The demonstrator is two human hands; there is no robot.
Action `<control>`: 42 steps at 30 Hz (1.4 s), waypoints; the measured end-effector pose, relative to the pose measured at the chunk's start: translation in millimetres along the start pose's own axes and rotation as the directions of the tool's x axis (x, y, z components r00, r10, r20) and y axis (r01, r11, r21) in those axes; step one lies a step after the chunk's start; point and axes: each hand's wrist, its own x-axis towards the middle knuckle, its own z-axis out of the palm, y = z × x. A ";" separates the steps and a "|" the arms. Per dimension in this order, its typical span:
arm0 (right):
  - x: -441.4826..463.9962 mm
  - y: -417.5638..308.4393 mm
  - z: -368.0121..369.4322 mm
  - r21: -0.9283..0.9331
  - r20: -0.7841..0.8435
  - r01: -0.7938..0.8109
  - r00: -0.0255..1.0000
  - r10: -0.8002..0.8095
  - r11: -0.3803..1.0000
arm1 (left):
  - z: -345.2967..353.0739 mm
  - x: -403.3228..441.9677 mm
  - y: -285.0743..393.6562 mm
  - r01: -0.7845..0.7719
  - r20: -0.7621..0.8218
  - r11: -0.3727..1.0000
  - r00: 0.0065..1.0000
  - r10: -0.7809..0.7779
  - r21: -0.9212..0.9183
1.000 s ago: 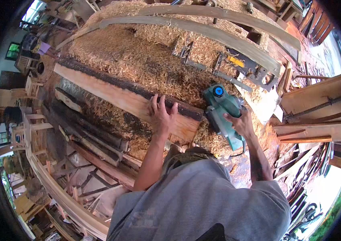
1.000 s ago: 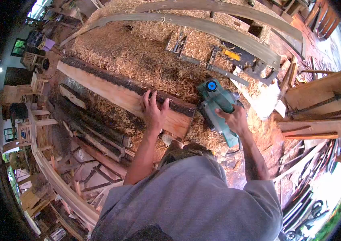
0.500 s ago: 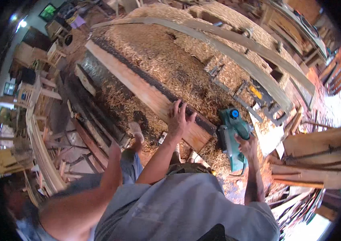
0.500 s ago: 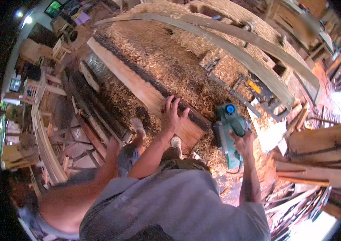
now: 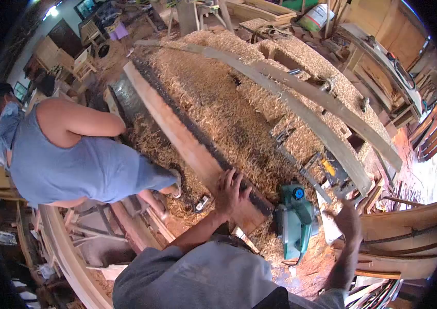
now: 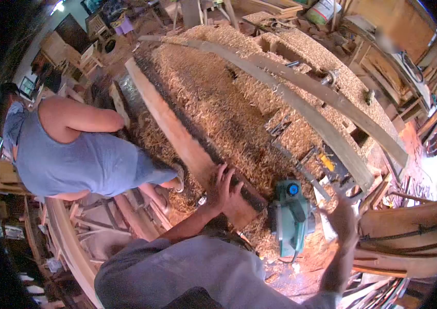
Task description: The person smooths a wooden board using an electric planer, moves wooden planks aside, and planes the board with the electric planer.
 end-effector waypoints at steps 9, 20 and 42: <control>285.0 130.3 -12.0 -0.657 -0.254 -0.082 0.960 -0.117 0.749 | -0.8 128.3 -25.0 -0.172 -0.106 0.954 0.983 0.150 -0.245; 346.0 174.0 -93.8 -0.704 -0.146 -0.093 0.989 -0.015 0.705 | 108.2 393.3 -89.4 0.157 0.053 0.601 0.981 -0.188 -0.783; -99.8 -173.8 -151.0 -0.340 -0.041 -0.356 0.930 0.364 0.871 | -29.9 354.7 -117.5 0.069 0.428 -0.636 0.795 -0.431 -0.769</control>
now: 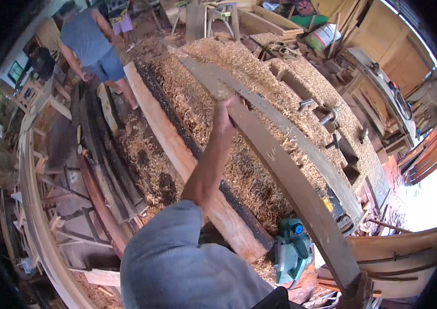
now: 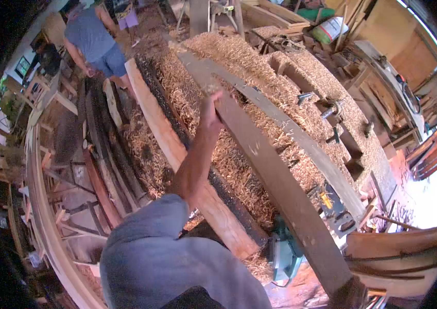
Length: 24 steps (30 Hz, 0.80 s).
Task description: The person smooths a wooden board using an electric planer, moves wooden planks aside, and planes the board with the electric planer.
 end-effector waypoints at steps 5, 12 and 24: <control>-76.6 108.8 66.5 0.375 0.148 -0.267 0.963 0.227 0.888 | -5.8 -128.6 -42.0 0.152 -0.161 0.986 0.977 -0.138 0.072; -159.3 225.4 231.7 0.445 0.076 0.214 0.958 -0.275 0.870 | -61.3 -256.4 -38.6 0.088 -0.216 0.945 0.976 -0.019 0.314; -64.7 115.6 347.1 0.577 0.337 0.146 0.854 -0.397 0.804 | -145.7 -184.0 2.1 0.166 -0.352 0.328 0.661 0.663 0.930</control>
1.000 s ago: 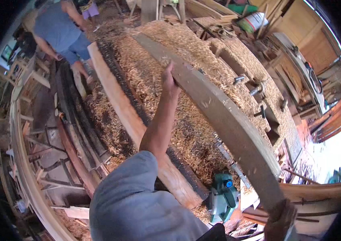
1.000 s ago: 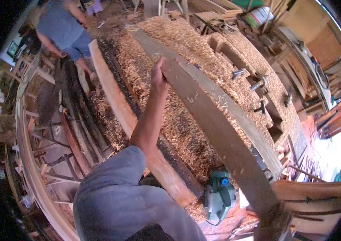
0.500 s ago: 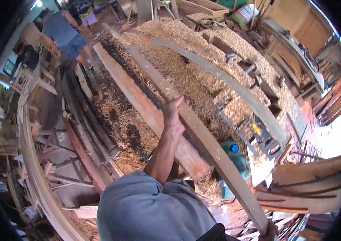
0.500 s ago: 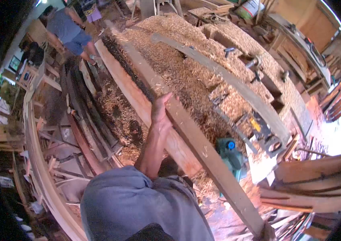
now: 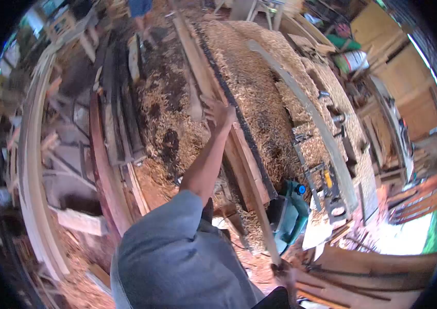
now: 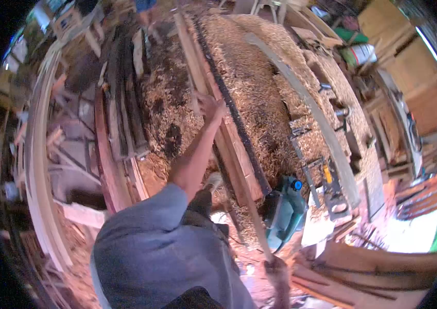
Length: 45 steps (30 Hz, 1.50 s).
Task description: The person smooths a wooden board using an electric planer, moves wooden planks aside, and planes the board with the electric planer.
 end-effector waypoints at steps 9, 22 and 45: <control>63.8 -107.1 5.6 -0.338 -0.186 0.417 0.849 -0.495 0.843 | -23.9 68.9 48.1 0.050 0.120 0.997 0.991 -0.056 0.050; 93.5 -112.9 13.4 -0.523 -0.101 0.257 0.928 -0.359 0.813 | -127.3 -159.8 -460.9 0.261 -0.060 0.964 0.964 -0.258 0.056; 133.8 -200.4 45.8 -0.336 -0.332 0.199 0.890 -0.314 0.920 | -78.4 -418.3 -653.1 0.396 0.255 0.908 0.899 -0.355 -0.134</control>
